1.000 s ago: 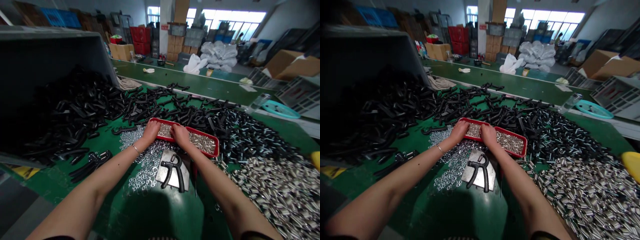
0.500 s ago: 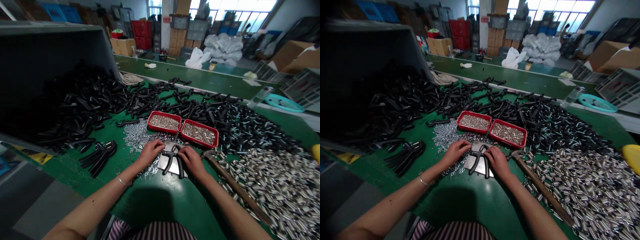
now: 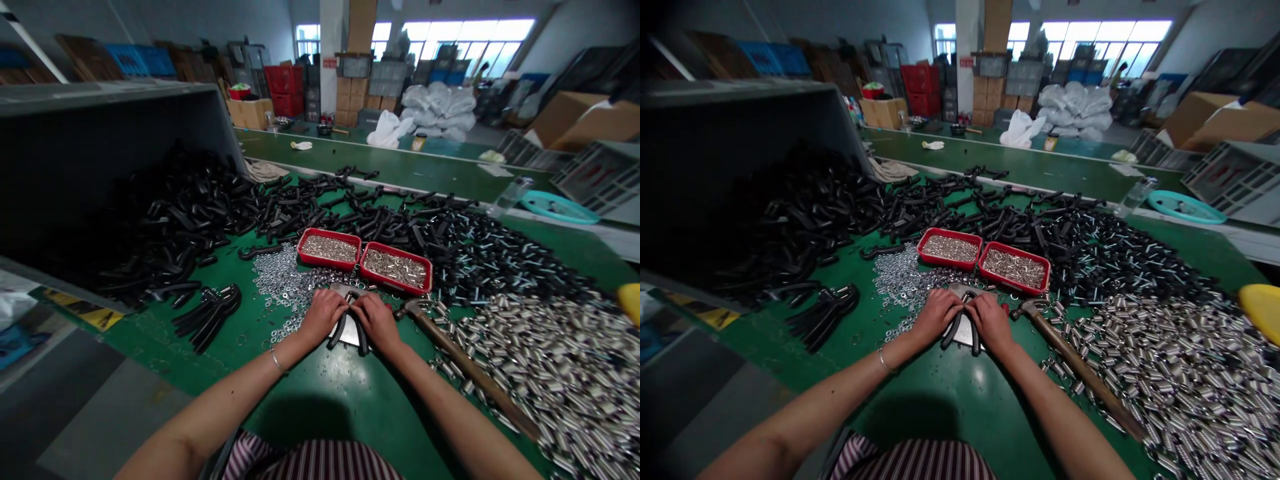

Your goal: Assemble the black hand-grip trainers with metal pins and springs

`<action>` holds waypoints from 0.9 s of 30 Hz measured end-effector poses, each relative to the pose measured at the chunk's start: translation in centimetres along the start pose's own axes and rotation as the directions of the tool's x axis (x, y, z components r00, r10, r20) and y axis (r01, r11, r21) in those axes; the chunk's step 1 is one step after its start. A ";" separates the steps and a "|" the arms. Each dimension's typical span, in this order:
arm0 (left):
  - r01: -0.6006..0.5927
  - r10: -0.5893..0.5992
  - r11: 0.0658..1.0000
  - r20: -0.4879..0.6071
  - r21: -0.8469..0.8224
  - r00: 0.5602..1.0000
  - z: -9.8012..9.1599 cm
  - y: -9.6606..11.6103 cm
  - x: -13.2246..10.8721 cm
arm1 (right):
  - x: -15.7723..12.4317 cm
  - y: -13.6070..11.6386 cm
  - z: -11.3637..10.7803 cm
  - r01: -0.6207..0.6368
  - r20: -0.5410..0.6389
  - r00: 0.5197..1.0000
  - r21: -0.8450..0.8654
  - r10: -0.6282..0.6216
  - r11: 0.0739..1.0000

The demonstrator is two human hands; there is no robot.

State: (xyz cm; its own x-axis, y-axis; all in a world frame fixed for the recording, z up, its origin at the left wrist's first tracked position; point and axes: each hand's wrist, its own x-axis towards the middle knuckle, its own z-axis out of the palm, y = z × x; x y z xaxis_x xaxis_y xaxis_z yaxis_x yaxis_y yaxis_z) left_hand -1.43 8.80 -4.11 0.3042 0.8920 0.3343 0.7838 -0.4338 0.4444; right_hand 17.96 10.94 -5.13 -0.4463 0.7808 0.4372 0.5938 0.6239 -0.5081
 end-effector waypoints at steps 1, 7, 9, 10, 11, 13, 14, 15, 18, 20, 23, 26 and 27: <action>-0.021 0.021 1.000 0.004 0.003 1.000 0.0 -0.1 0.0 | 0.0 0.0 0.0 0.018 0.008 1.000 -0.010 -0.018 1.000; -0.077 0.080 0.993 0.028 -0.095 0.996 -0.5 -0.7 0.2 | -0.3 -0.1 -0.2 0.138 0.045 0.990 -0.105 -0.134 0.985; -0.067 0.073 0.990 0.044 -0.123 0.996 -0.7 -0.9 0.2 | -0.2 -0.2 -0.2 0.146 0.042 0.989 -0.142 -0.142 0.979; -0.064 0.071 0.989 0.052 -0.130 0.996 -0.7 -1.0 0.3 | -0.2 -0.2 -0.2 0.152 0.043 0.988 -0.162 -0.147 0.975; -0.061 0.069 0.990 0.058 -0.129 0.996 -0.7 -1.0 0.3 | -0.1 -0.3 -0.2 0.163 0.048 0.986 -0.182 -0.157 0.970; -0.056 0.063 0.993 0.063 -0.107 0.996 -0.8 -0.8 0.3 | -0.1 -0.3 -0.2 0.197 0.063 0.980 -0.222 -0.188 0.955; -0.058 0.064 0.994 0.064 -0.088 0.996 -0.8 -0.7 0.3 | -0.1 -0.3 -0.3 0.216 0.075 0.976 -0.242 -0.204 0.946; -0.064 0.068 0.996 0.065 -0.064 0.996 -0.9 -0.6 0.3 | -0.1 -0.3 -0.4 0.236 0.094 0.971 -0.261 -0.219 0.936; -0.112 0.110 0.993 0.074 0.024 0.991 -0.9 -0.1 0.4 | -0.1 -0.5 -0.7 0.280 0.174 0.956 -0.286 -0.237 0.916; -0.160 0.152 0.983 0.091 0.095 0.984 -1.0 0.1 0.5 | -0.1 -0.7 -0.9 0.264 0.207 0.955 -0.254 -0.214 0.931; -0.246 0.224 0.950 0.129 0.195 0.966 -1.2 0.4 0.6 | -0.6 -1.1 -1.6 0.140 0.181 0.975 -0.069 -0.126 0.988; -0.339 0.301 0.910 0.182 0.240 0.936 -1.4 0.4 0.5 | -2.3 -0.7 -3.5 -0.034 0.085 0.996 0.069 0.028 0.997; -0.361 0.319 0.903 0.201 0.234 0.926 -1.5 0.4 0.4 | -3.2 -0.3 -4.5 -0.079 0.052 0.996 0.050 0.077 0.996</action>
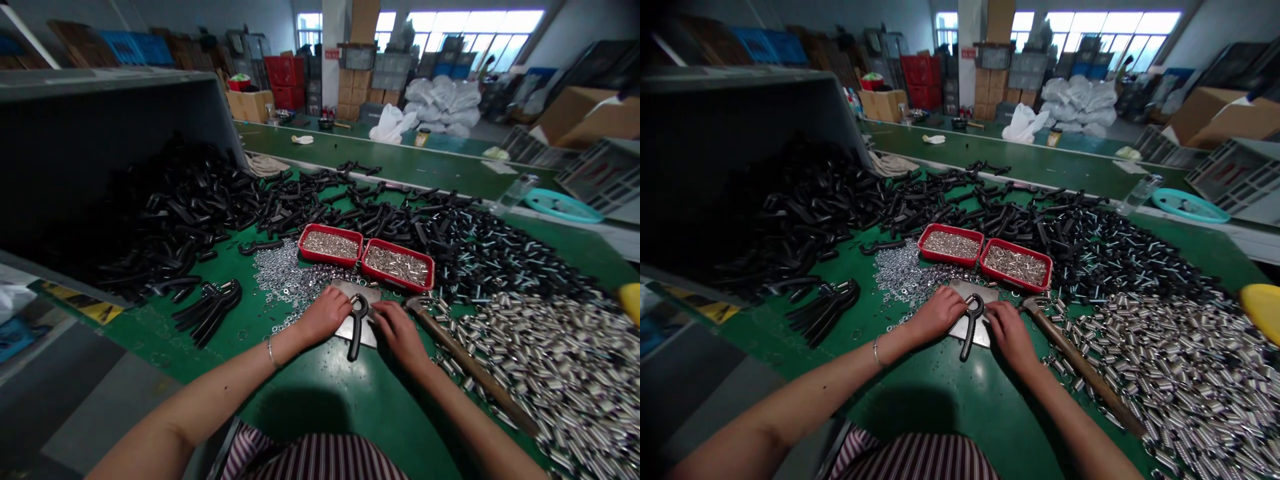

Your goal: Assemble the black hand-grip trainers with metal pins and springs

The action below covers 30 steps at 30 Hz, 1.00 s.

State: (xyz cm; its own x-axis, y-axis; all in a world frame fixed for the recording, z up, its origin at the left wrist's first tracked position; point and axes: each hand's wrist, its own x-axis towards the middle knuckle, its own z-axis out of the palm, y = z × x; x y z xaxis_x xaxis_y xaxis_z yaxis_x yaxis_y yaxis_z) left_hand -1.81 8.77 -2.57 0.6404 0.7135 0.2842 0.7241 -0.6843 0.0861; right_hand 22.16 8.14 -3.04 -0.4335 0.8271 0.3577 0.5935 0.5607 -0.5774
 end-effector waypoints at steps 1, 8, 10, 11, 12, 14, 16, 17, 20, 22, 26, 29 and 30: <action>-0.017 0.017 1.000 0.013 -0.013 1.000 -0.1 0.0 -0.1 | -1.0 0.5 -1.1 -0.038 -0.029 0.999 -0.055 0.037 0.998; 0.116 -0.106 0.953 0.053 -0.281 0.993 -1.4 0.2 -1.0 | -6.8 4.3 -8.3 -0.091 0.047 0.983 -0.719 0.178 0.689; 0.173 -0.166 0.925 0.048 -0.339 0.985 -1.1 0.4 -1.4 | -7.0 4.6 -9.3 -0.067 0.079 0.977 -0.768 0.197 0.637; 0.194 -0.193 0.916 0.040 -0.352 0.980 -0.8 0.6 -1.7 | -7.0 4.5 -9.6 -0.055 0.090 0.977 -0.769 0.193 0.637; 0.217 -0.222 0.908 0.027 -0.358 0.975 -0.4 0.8 -1.9 | -6.8 4.4 -10.0 -0.050 0.091 0.979 -0.763 0.183 0.645; 0.268 -0.290 0.894 -0.008 -0.360 0.957 0.7 1.2 -2.2 | -6.5 3.9 -10.6 -0.077 0.045 0.986 -0.735 0.161 0.674; 0.313 -0.348 0.877 -0.034 -0.364 0.937 1.8 1.7 -2.1 | -6.2 3.2 -11.1 -0.167 -0.043 0.982 -0.666 0.186 0.727; 0.326 -0.366 0.871 -0.042 -0.368 0.930 2.2 1.9 -1.9 | -6.1 2.7 -11.2 -0.222 -0.058 0.970 -0.601 0.236 0.768; 0.341 -0.391 0.863 -0.066 -0.372 0.918 2.3 2.7 -1.3 | -5.6 0.7 -10.8 -0.375 0.122 0.894 -0.320 0.431 0.870; 0.376 -0.430 0.862 -0.096 -0.340 0.898 1.5 3.2 -1.3 | -5.1 -1.2 -10.1 -0.431 0.277 0.840 -0.183 0.467 0.883; 0.472 -0.487 0.864 -0.049 -0.178 0.872 -0.6 3.6 -2.8 | -3.6 -4.9 -8.5 -0.402 0.259 0.871 -0.112 0.418 0.909; 0.448 -0.445 0.888 0.055 -0.101 0.894 -1.2 3.7 -3.6 | -2.2 -6.0 -7.1 -0.357 0.162 0.913 -0.127 0.375 0.925; 0.436 -0.430 0.895 0.070 -0.093 0.900 -1.2 3.8 -3.6 | -1.7 -5.9 -6.6 -0.347 0.159 0.914 -0.166 0.372 0.923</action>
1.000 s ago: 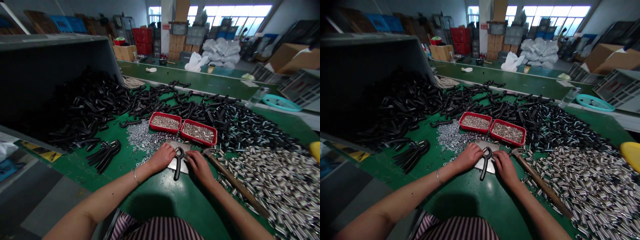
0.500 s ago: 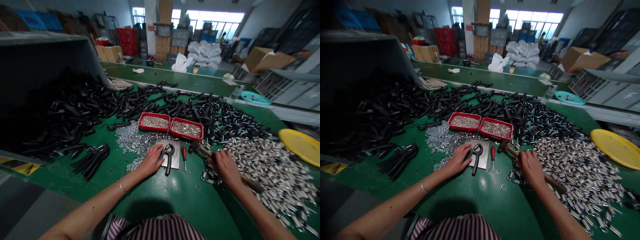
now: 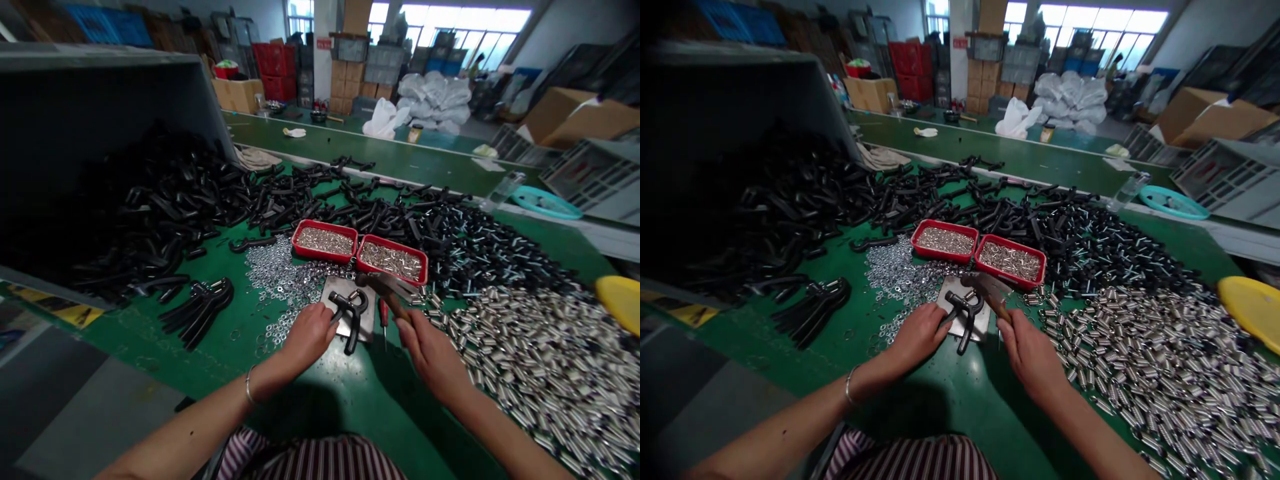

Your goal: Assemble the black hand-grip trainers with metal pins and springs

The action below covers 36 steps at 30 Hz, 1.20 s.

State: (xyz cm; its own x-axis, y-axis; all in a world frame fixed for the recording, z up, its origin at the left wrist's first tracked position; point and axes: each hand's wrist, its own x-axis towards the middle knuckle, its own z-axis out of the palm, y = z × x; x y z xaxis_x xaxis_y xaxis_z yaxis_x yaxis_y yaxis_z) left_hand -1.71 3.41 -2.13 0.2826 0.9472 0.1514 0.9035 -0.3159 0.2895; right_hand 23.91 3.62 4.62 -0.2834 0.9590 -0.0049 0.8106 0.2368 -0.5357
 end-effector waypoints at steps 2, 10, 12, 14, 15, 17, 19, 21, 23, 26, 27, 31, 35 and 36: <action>-0.012 0.012 1.000 -0.001 0.011 1.000 0.3 0.2 0.1 | 1.0 0.0 0.5 -0.005 0.077 0.997 -0.075 0.011 0.997; 0.017 -0.017 1.000 0.013 -0.021 1.000 0.8 1.0 0.2 | 2.3 0.0 0.8 -0.006 0.072 0.997 0.005 0.006 1.000; 0.024 -0.021 0.998 0.050 -0.055 0.999 0.3 0.8 0.3 | 2.7 0.8 1.2 -0.025 0.115 0.993 0.010 0.023 1.000; 0.016 -0.008 0.995 0.077 -0.098 0.997 -0.7 0.0 1.2 | 2.6 1.8 1.5 -0.064 0.194 0.980 0.141 0.036 0.988; 0.006 0.002 0.994 0.071 -0.112 0.997 -1.4 -0.7 2.1 | 2.3 2.2 1.6 -0.108 0.219 0.974 0.242 0.054 0.964; -0.015 0.016 0.995 0.013 -0.099 1.000 -3.1 -2.4 5.0 | 1.1 2.7 1.9 -0.242 0.245 0.959 0.453 0.141 0.858; -0.010 0.008 1.000 -0.062 -0.025 0.998 -4.7 -4.5 9.1 | -0.9 2.6 2.6 -0.358 0.245 0.934 0.672 0.261 0.649; 0.048 -0.044 0.995 -0.048 0.089 0.998 -5.8 -6.5 13.5 | -3.2 2.1 3.8 -0.388 0.248 0.898 0.837 0.363 0.387; 0.121 -0.124 0.977 0.009 0.175 0.992 -6.2 -8.0 17.3 | -5.6 1.7 5.1 -0.368 0.254 0.854 0.912 0.454 0.183; 0.171 -0.188 0.961 0.062 0.218 0.980 -5.6 -9.3 20.5 | -8.5 1.8 6.5 -0.353 0.266 0.785 0.934 0.559 0.051; 0.177 -0.197 0.958 0.070 0.225 0.978 -5.2 -9.5 20.9 | -9.2 2.1 6.7 -0.350 0.265 0.771 0.936 0.580 0.038; 0.183 -0.199 0.956 0.048 0.229 0.979 -3.8 -10.1 20.4 | -9.9 3.6 6.7 -0.351 0.230 0.779 0.931 0.583 0.101; 0.186 -0.189 0.962 -0.002 0.198 0.982 -3.2 -10.3 19.5 | -6.5 4.9 6.5 -0.299 0.151 0.847 0.928 0.510 0.221; 0.187 -0.187 0.965 -0.017 0.187 0.982 -3.1 -10.5 19.4 | -5.5 5.1 6.4 -0.273 0.116 0.855 0.930 0.505 0.247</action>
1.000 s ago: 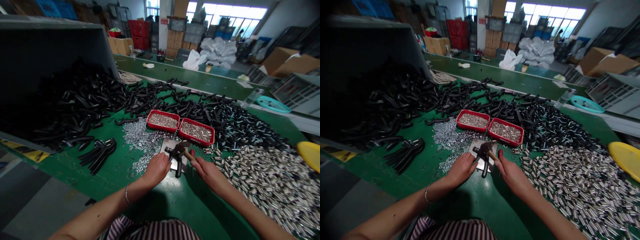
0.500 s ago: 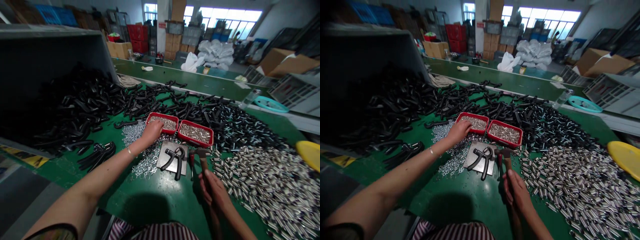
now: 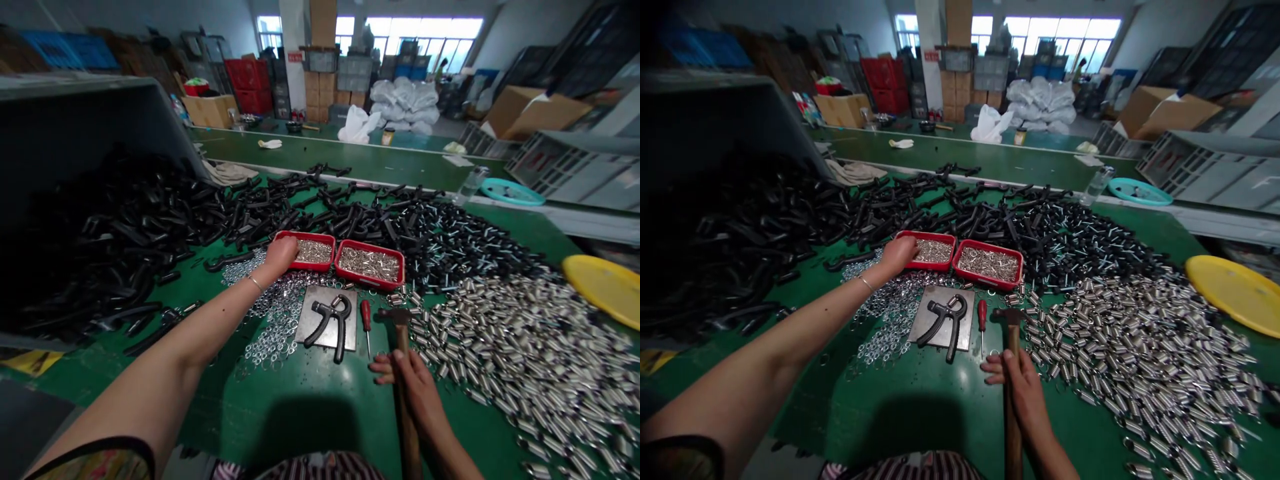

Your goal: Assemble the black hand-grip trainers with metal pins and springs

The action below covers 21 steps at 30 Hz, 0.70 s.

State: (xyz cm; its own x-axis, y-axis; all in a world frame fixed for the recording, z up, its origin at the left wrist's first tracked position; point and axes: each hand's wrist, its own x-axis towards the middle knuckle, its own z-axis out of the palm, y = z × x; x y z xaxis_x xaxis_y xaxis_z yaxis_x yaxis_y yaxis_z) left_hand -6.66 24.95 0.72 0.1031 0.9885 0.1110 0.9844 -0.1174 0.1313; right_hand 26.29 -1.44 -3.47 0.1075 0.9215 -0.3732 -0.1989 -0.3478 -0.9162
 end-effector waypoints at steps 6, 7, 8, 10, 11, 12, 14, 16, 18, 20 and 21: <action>-0.004 -0.006 0.996 -0.107 -0.090 0.994 -0.2 -1.5 0.0 | 2.6 -1.0 0.9 0.111 0.049 0.993 -0.039 -0.109 0.993; -0.004 -0.010 0.994 -0.129 -0.109 0.992 -0.4 -1.4 -0.2 | 2.5 -1.0 0.9 0.109 0.058 0.993 -0.053 -0.105 0.993; -0.015 -0.009 0.989 -0.159 -0.149 0.987 -0.5 -1.1 -0.7 | 2.4 -0.9 0.9 0.103 0.058 0.993 -0.078 -0.099 0.992; -0.086 0.020 0.950 -0.216 -0.299 0.976 -0.7 0.2 -2.4 | 2.3 -0.7 0.7 0.086 0.055 0.995 -0.125 -0.080 0.988; -0.135 0.045 0.906 -0.225 -0.402 0.973 -0.7 1.1 -3.6 | 2.3 -0.6 0.6 0.078 0.056 0.996 -0.135 -0.071 0.988; -0.178 0.080 0.843 -0.209 -0.507 0.975 -0.6 2.2 -4.9 | 2.4 -0.5 0.4 0.071 0.059 0.996 -0.137 -0.064 0.988; -0.173 0.153 0.723 -0.089 -0.669 0.984 -0.3 4.5 -7.6 | 2.6 -0.4 0.0 0.067 0.067 0.996 -0.143 -0.058 0.988; -0.129 0.214 0.668 0.023 -0.733 0.976 0.3 6.2 -9.5 | 3.0 -0.3 -0.2 0.076 0.058 0.996 -0.165 -0.067 0.983; -0.161 0.257 0.693 0.033 -0.703 0.966 1.0 7.2 -10.3 | 3.2 -0.3 -0.2 0.081 0.049 0.996 -0.187 -0.074 0.979; -0.248 0.297 0.753 -0.022 -0.609 0.955 1.6 7.7 -10.2 | 3.3 -0.3 -0.2 0.085 0.047 0.996 -0.193 -0.077 0.978; -0.285 0.317 0.778 -0.042 -0.560 0.947 1.9 7.9 -9.9 | 3.4 -0.3 -0.1 0.087 0.050 0.996 -0.192 -0.079 0.977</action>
State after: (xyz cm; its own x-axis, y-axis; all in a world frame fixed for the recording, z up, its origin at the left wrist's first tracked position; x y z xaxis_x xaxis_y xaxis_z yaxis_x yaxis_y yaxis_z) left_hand 0.35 14.37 -1.18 0.4038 0.8953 0.1878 0.6563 -0.4266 0.6224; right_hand 26.81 1.74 -4.46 0.0745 0.9536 -0.2917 0.0023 -0.2927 -0.9562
